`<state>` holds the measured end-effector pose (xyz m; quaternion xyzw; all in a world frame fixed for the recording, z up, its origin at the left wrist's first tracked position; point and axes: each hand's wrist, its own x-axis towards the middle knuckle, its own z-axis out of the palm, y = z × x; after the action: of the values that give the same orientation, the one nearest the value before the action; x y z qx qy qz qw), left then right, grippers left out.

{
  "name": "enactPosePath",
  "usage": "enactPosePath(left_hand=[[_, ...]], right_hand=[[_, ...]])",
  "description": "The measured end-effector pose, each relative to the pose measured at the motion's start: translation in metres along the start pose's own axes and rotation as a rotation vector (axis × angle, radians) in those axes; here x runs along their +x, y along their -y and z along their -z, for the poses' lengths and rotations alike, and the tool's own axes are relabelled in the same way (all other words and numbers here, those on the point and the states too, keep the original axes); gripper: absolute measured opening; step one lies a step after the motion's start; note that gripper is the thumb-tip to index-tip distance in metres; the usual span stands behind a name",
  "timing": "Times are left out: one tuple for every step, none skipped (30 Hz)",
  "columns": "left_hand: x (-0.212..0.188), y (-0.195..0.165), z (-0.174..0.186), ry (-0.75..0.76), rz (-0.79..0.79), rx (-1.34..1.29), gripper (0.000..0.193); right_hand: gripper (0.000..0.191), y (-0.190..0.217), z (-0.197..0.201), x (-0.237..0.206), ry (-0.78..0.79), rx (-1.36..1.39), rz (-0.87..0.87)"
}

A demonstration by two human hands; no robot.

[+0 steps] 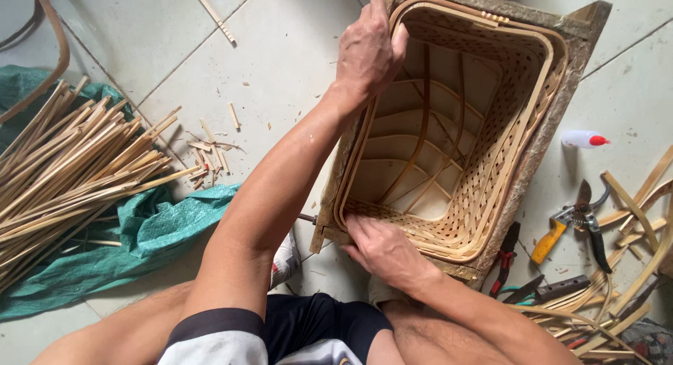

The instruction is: The person sits on the floor with a bamboo basket frame on their lap and weaves thin bamboo strips across it, bending and threading each strip into the frame. They tap strips tight with a hammer, trim excess with pliers, and add more strips to build up the woven base.

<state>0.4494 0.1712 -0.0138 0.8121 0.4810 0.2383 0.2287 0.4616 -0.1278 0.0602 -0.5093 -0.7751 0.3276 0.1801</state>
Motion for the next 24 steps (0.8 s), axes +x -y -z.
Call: enactPosePath(left_hand=[[0.002,0.0,0.001,0.013,0.002,-0.01,0.055],[0.001,0.001,0.003,0.029,0.002,-0.025,0.047],[0.001,0.001,0.004,0.044,-0.001,-0.04,0.04],[0.002,0.0,0.005,0.026,-0.011,-0.041,0.041],[0.0,0.0,0.007,0.015,-0.021,-0.044,0.042],[-0.003,-0.002,0.008,0.013,-0.026,-0.047,0.043],[-0.004,-0.003,0.01,0.017,-0.016,-0.053,0.043],[-0.005,-0.004,0.011,0.02,-0.004,-0.056,0.042],[-0.006,-0.005,0.013,0.027,0.006,-0.06,0.042],[-0.008,-0.007,0.015,0.022,-0.003,-0.061,0.044],[-0.009,-0.008,0.017,0.009,-0.015,-0.062,0.046],[-0.009,-0.009,0.019,-0.006,-0.021,-0.06,0.049],[-0.01,-0.009,0.021,0.005,-0.016,-0.069,0.047],[-0.011,-0.01,0.022,0.019,-0.016,-0.079,0.045],[-0.011,-0.011,0.023,0.027,-0.016,-0.087,0.044],[-0.011,-0.012,0.024,0.027,-0.012,-0.077,0.044],[-0.011,-0.013,0.025,0.028,-0.005,-0.066,0.044],[-0.011,-0.013,0.026,0.03,-0.002,-0.057,0.044],[-0.01,-0.014,0.028,0.045,0.007,-0.056,0.047],[-0.011,-0.015,0.03,0.061,0.018,-0.054,0.05],[-0.01,-0.017,0.032,0.075,0.029,-0.053,0.053],[-0.009,-0.02,0.034,0.096,0.025,0.027,0.061],[-0.009,-0.023,0.036,0.116,0.024,0.107,0.068],[-0.008,-0.028,0.036,0.135,0.021,0.189,0.075]], right_hand=[[0.053,0.001,0.004,0.003,0.035,-0.014,0.008],[0.052,0.002,0.011,0.006,0.069,-0.029,0.011],[0.051,0.001,0.02,0.009,0.041,-0.021,0.052],[0.049,-0.003,0.031,0.014,0.009,-0.018,0.094],[0.048,-0.008,0.044,0.019,-0.024,-0.012,0.131],[0.042,-0.022,0.061,0.023,-0.198,-0.045,0.114],[0.037,-0.045,0.084,0.029,-0.368,-0.076,0.102],[0.039,-0.072,0.111,0.033,-0.518,-0.319,0.063],[0.021,-0.098,0.134,0.039,-0.646,-0.355,-0.076],[0.02,-0.121,0.155,0.037,-0.661,-0.323,-0.301],[0.025,-0.142,0.17,0.041,-0.706,-0.49,-0.288],[0.03,-0.161,0.182,0.046,-0.744,-0.653,-0.269],[0.023,-0.176,0.186,0.051,-0.719,-0.639,-0.244],[0.017,-0.187,0.185,0.056,-0.697,-0.626,-0.223],[0.01,-0.196,0.186,0.058,-0.678,-0.614,-0.195],[0.009,-0.202,0.184,0.06,-0.684,-0.625,-0.172],[0.007,-0.206,0.18,0.062,-0.688,-0.633,-0.148],[0.006,-0.209,0.177,0.063,-0.694,-0.644,-0.127],[0.006,-0.211,0.173,0.064,-0.707,-0.647,-0.117],[0.005,-0.212,0.17,0.064,-0.717,-0.649,-0.108],[0.005,-0.212,0.168,0.063,-0.728,-0.652,-0.098],[0.006,-0.212,0.166,0.063,-0.741,-0.663,-0.098],[0.006,-0.211,0.164,0.062,-0.752,-0.673,-0.097],[0.008,-0.21,0.162,0.062,-0.765,-0.682,-0.096]])
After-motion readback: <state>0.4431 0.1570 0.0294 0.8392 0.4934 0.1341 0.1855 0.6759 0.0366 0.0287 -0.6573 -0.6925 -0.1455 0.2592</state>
